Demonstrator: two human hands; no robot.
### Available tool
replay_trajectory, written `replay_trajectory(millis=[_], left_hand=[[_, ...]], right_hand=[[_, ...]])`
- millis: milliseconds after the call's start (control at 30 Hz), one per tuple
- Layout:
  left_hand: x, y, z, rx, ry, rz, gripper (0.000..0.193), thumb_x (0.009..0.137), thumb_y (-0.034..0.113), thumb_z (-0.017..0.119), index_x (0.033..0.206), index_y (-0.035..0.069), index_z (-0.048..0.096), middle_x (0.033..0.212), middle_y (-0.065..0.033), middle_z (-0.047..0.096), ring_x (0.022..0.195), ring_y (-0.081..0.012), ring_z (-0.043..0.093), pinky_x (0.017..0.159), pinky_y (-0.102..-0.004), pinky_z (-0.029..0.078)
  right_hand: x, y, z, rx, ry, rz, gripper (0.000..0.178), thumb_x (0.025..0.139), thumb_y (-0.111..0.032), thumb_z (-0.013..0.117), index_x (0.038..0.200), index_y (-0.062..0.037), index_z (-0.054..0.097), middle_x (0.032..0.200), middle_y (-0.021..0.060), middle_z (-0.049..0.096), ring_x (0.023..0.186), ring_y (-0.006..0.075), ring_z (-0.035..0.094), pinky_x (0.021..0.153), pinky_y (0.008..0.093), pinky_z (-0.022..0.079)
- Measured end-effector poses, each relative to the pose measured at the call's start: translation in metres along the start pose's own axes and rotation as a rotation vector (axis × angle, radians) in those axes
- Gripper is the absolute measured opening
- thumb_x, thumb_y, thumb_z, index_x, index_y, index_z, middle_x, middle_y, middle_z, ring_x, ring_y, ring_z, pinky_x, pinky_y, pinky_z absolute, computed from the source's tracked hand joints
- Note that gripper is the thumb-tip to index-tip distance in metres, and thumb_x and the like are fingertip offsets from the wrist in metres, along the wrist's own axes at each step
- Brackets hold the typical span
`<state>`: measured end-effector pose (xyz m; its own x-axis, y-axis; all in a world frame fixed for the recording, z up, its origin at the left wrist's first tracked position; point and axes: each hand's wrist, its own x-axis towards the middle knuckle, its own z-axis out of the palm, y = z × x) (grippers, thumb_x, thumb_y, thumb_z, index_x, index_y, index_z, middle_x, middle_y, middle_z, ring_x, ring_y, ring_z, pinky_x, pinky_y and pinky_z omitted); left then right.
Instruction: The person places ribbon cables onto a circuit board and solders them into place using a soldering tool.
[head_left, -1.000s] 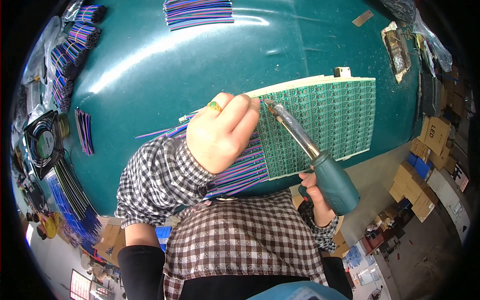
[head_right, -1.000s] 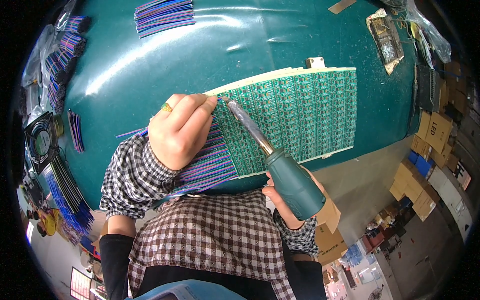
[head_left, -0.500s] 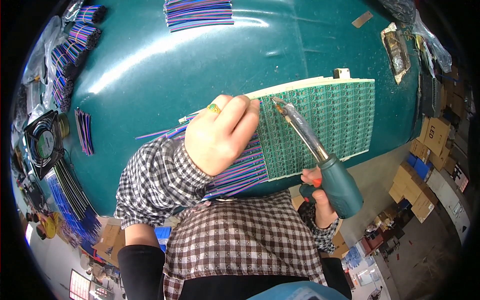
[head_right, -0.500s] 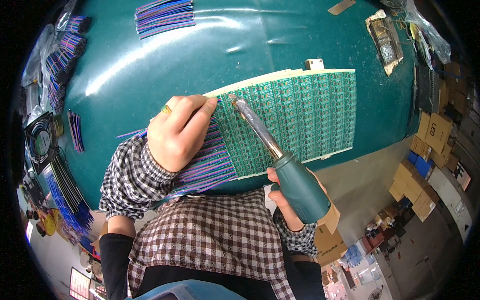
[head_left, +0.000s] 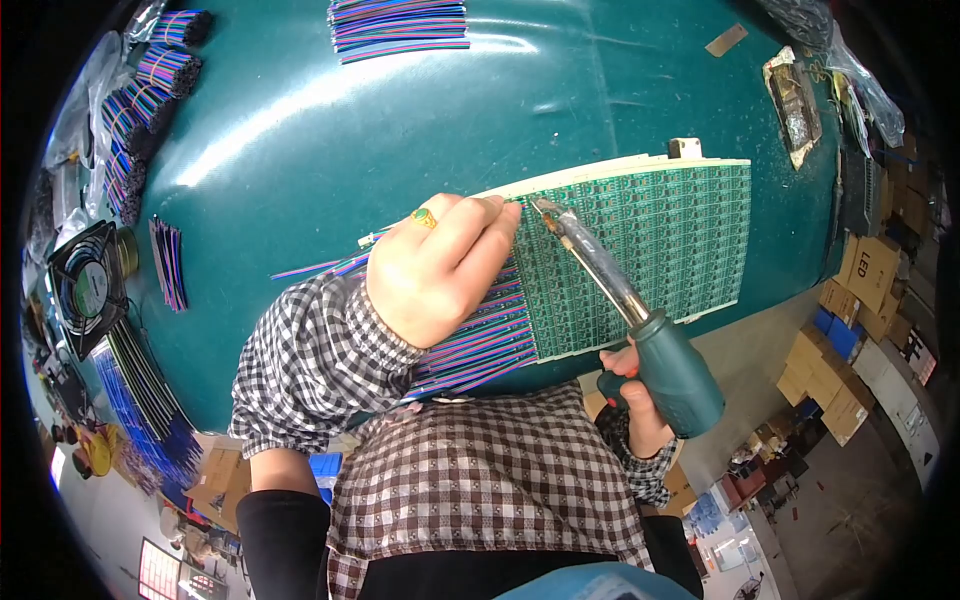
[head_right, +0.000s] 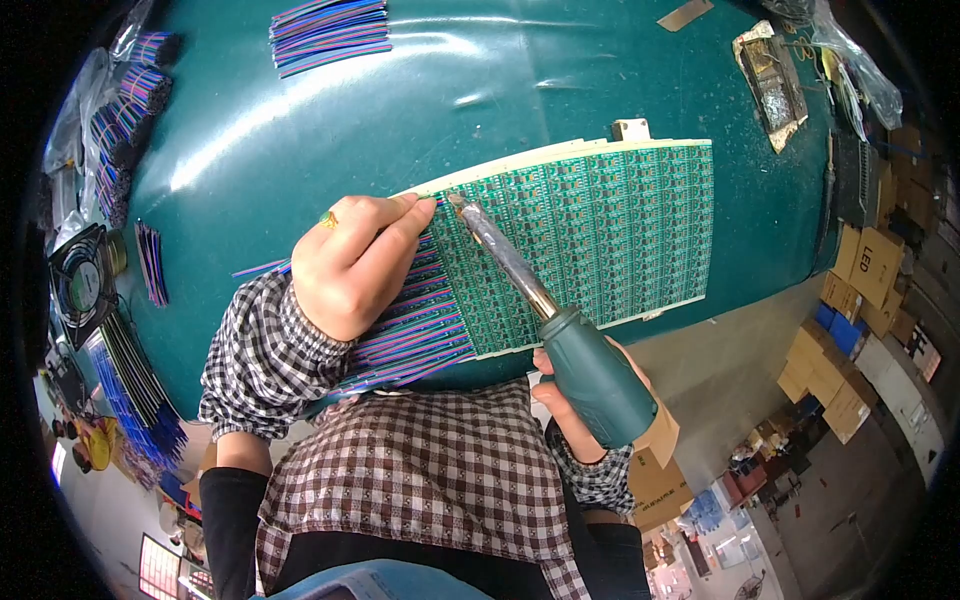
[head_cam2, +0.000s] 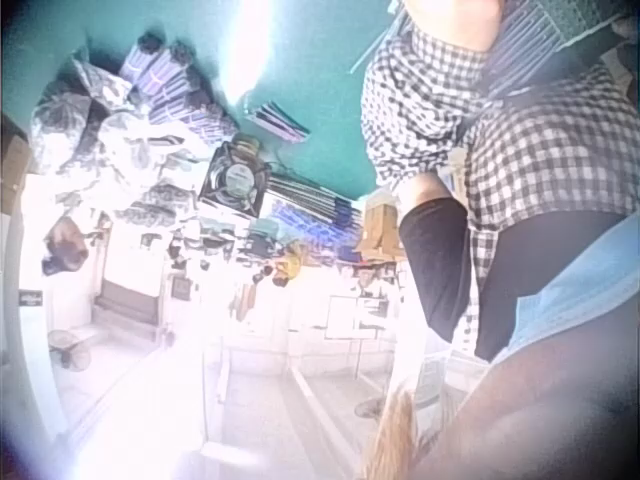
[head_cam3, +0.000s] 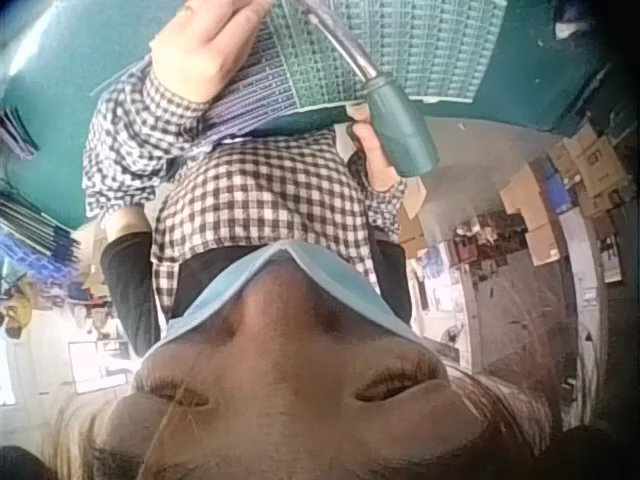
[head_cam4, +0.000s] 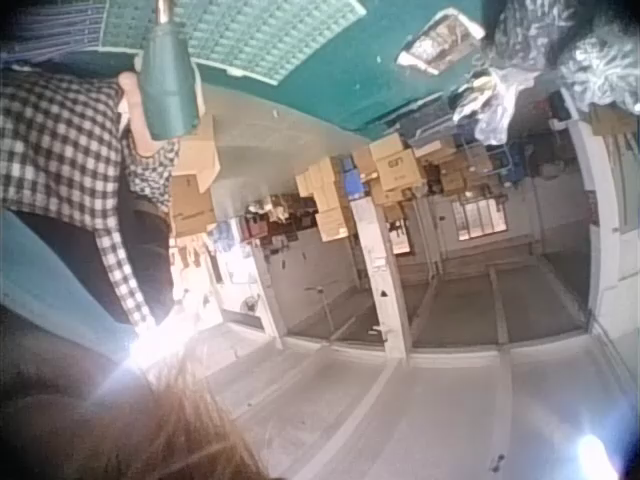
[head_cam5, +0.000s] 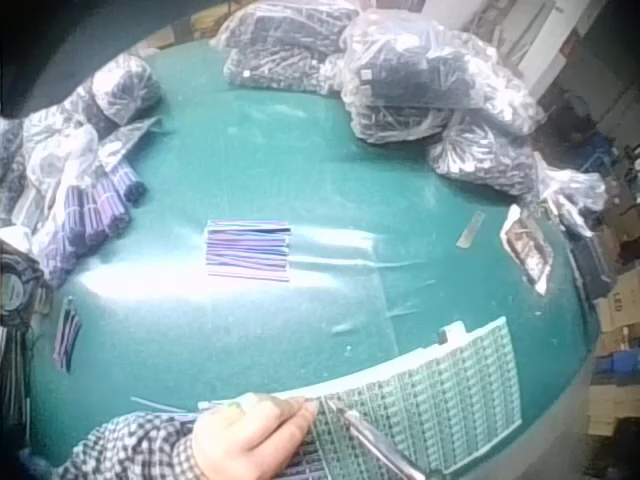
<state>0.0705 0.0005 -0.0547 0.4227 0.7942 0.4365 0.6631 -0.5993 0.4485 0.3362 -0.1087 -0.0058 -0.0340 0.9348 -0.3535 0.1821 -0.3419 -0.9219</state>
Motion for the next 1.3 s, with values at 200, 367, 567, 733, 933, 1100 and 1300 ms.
replay_trajectory(millis=[200, 367, 567, 733, 933, 1100, 1300], left_hand=[[0.001, 0.000, 0.001, -0.022, 0.032, -0.019, 0.028, 0.066, -0.007, 0.073, 0.094, -0.006, 0.070, 0.085, -0.0108, 0.065, 0.072, -0.0209, 0.065, 0.063, -0.0298, 0.055], [0.001, 0.001, 0.001, -0.030, 0.021, -0.032, 0.027, 0.067, -0.008, 0.073, 0.094, -0.005, 0.070, 0.086, -0.0111, 0.065, 0.073, -0.0214, 0.065, 0.064, -0.0304, 0.055], [0.002, 0.002, -0.001, -0.043, -0.001, -0.047, 0.027, 0.068, -0.007, 0.072, 0.094, -0.005, 0.070, 0.087, -0.0115, 0.065, 0.073, -0.0222, 0.065, 0.065, -0.0308, 0.055], [0.002, 0.002, 0.000, -0.038, -0.005, -0.047, 0.026, 0.068, -0.007, 0.072, 0.094, -0.005, 0.070, 0.087, -0.0116, 0.065, 0.072, -0.0221, 0.065, 0.064, -0.0309, 0.055], [0.002, 0.002, 0.000, -0.018, -0.005, -0.043, 0.026, 0.068, -0.007, 0.072, 0.094, -0.005, 0.070, 0.087, -0.0114, 0.065, 0.071, -0.0218, 0.064, 0.063, -0.0305, 0.055], [0.001, 0.002, 0.001, -0.011, 0.003, -0.040, 0.026, 0.067, -0.007, 0.072, 0.093, -0.005, 0.070, 0.087, -0.0112, 0.065, 0.070, -0.0217, 0.064, 0.062, -0.0302, 0.054], [0.002, 0.003, 0.000, -0.007, -0.003, -0.051, 0.026, 0.068, -0.007, 0.072, 0.093, -0.004, 0.070, 0.086, -0.0109, 0.065, 0.070, -0.0216, 0.064, 0.062, -0.0300, 0.054]], right_hand=[[0.000, -0.001, 0.004, 0.070, 0.033, 0.017, 0.061, 0.074, -0.009, 0.085, 0.123, 0.0078, 0.052, 0.100, 0.0165, 0.071, 0.095, 0.0240, 0.070, 0.088, 0.0385, 0.056], [0.003, -0.011, 0.015, 0.031, 0.075, 0.047, 0.051, 0.087, -0.030, 0.073, 0.112, 0.0103, 0.056, 0.091, 0.0127, 0.060, 0.086, 0.0248, 0.063, 0.086, 0.0430, 0.056], [0.006, -0.013, 0.014, 0.022, 0.046, 0.047, 0.047, 0.087, -0.032, 0.073, 0.106, 0.0081, 0.058, 0.091, 0.0119, 0.060, 0.086, 0.0242, 0.063, 0.088, 0.0422, 0.055], [0.006, -0.012, 0.014, 0.000, 0.045, 0.059, 0.046, 0.087, -0.031, 0.073, 0.106, 0.0080, 0.058, 0.091, 0.0120, 0.060, 0.085, 0.0234, 0.062, 0.086, 0.0421, 0.055], [0.000, 0.003, 0.002, 0.006, 0.018, -0.030, 0.060, 0.075, -0.008, 0.084, 0.123, 0.0086, 0.052, 0.099, 0.0163, 0.071, 0.094, 0.0227, 0.070, 0.087, 0.0354, 0.055], [-0.001, 0.001, -0.003, -0.059, -0.025, -0.037, 0.061, 0.075, -0.008, 0.084, 0.124, 0.0077, 0.051, 0.104, 0.0179, 0.070, 0.098, 0.0231, 0.069, 0.090, 0.0360, 0.054], [-0.001, -0.005, 0.000, 0.038, -0.019, 0.063, 0.063, 0.076, -0.007, 0.084, 0.126, 0.0068, 0.049, 0.113, 0.0168, 0.068, 0.105, 0.0231, 0.067, 0.090, 0.0357, 0.054]])
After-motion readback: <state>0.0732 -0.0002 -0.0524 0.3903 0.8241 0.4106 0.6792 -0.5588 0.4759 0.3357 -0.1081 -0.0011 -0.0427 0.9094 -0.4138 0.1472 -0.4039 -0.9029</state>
